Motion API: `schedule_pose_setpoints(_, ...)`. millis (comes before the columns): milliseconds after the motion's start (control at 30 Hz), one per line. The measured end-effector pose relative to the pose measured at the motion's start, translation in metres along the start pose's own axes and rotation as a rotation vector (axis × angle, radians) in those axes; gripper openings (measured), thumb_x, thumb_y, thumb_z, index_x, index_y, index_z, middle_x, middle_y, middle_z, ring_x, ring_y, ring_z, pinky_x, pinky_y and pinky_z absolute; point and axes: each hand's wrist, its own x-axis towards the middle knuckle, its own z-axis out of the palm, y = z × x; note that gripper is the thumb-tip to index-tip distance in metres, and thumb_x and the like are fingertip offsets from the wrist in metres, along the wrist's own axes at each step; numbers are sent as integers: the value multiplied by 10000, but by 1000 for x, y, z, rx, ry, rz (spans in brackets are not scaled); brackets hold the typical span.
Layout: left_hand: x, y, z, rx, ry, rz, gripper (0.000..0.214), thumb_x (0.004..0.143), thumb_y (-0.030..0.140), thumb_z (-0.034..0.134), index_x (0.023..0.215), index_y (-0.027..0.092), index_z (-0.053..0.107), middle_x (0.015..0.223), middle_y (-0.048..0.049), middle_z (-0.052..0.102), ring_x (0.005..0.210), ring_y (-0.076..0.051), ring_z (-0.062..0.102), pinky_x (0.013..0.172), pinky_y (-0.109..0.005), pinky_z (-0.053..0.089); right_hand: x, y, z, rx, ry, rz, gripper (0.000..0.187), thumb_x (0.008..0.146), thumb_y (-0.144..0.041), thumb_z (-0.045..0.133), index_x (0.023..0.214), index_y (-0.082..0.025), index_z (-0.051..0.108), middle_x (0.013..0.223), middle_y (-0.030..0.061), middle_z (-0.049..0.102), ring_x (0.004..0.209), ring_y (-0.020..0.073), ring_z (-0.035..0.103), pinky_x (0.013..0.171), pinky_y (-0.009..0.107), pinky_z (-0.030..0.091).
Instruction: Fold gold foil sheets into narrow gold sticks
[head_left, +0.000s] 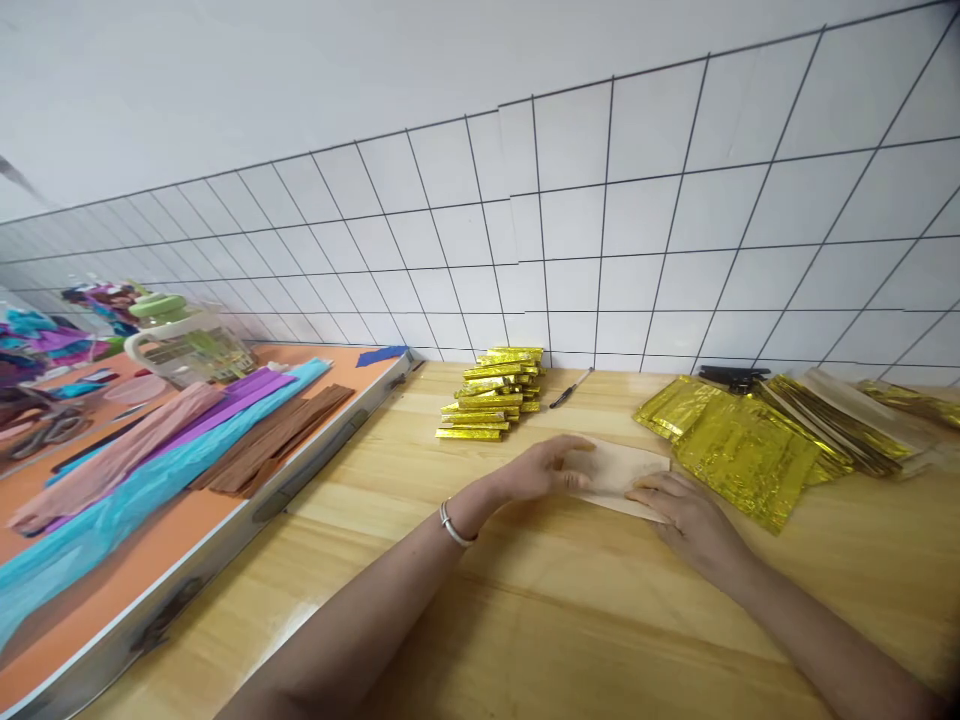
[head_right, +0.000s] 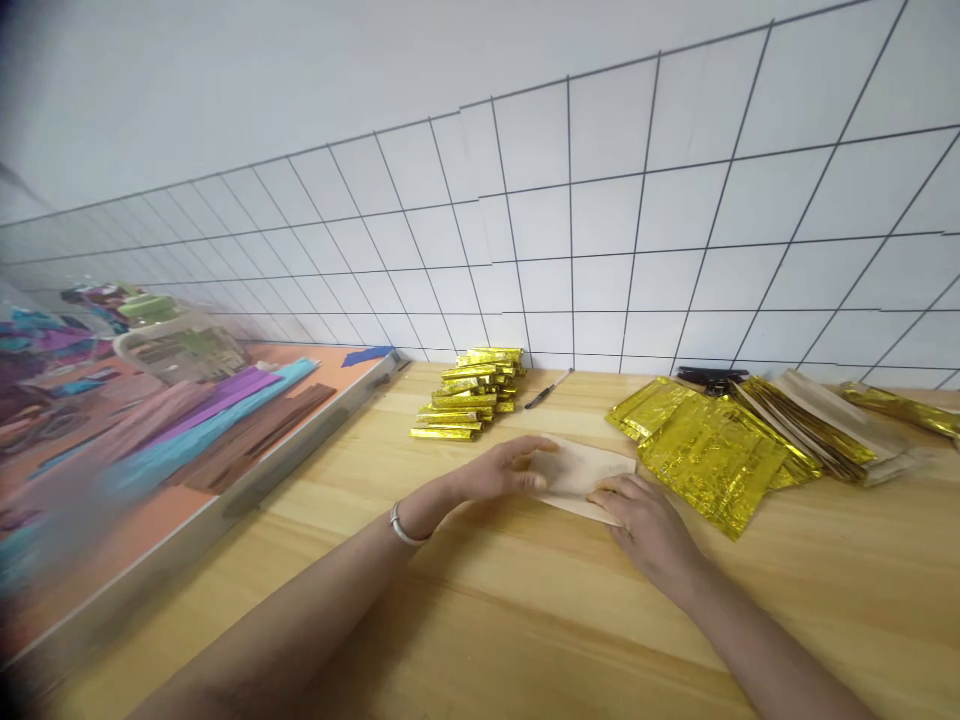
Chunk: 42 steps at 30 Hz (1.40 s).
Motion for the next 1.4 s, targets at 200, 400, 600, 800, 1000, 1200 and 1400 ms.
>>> schedule_pose_setpoints(200,-44,6,12,193,-118,60,529,708,364,672,1201,220,543,1211,-78,563,1100,-248,500,975,-359,346,1,-13,-3,261,-24,-25,269,859,-258,463,1068,-251,632,1015,57,660,993,200,561,887,355,424)
schedule_pose_setpoints(400,-66,4,22,11,48,-123,297,874,351,439,969,172,656,887,-30,673,799,-161,600,695,-225,452,0,-36,2,391,-32,204,269,874,-350,431,942,-228,661,882,42,669,817,181,606,713,284,479)
schedule_pose_setpoints(600,-56,4,31,263,242,-200,196,837,284,477,916,215,643,799,-2,656,715,-143,571,663,-220,420,-3,-31,13,-24,23,402,280,810,-380,495,1038,-260,602,867,32,673,791,221,612,663,308,455)
schedule_pose_setpoints(800,-50,7,41,559,266,-194,158,856,252,443,823,205,591,775,-26,602,733,-154,550,650,-229,379,2,-34,11,-244,-63,411,147,837,-304,437,866,-245,568,777,22,644,734,198,602,608,282,407)
schedule_pose_setpoints(1000,-42,-2,36,635,328,-174,130,757,311,608,826,205,581,980,-47,540,906,-193,509,774,-287,385,2,-33,12,-255,-10,371,124,832,-300,444,800,-239,547,842,38,593,779,191,568,610,272,410)
schedule_pose_setpoints(1200,-28,-12,18,540,239,-311,384,595,372,728,899,198,573,905,-28,549,863,-204,512,748,-304,384,0,-20,17,-151,67,295,71,793,-280,498,785,-232,550,908,55,588,900,217,527,733,319,431)
schedule_pose_setpoints(1400,-36,-12,22,200,291,-157,178,679,227,665,683,168,497,936,-41,577,923,-189,515,784,-288,388,2,-21,17,81,165,329,73,757,-272,533,702,-224,535,1034,57,589,1024,239,500,816,357,408)
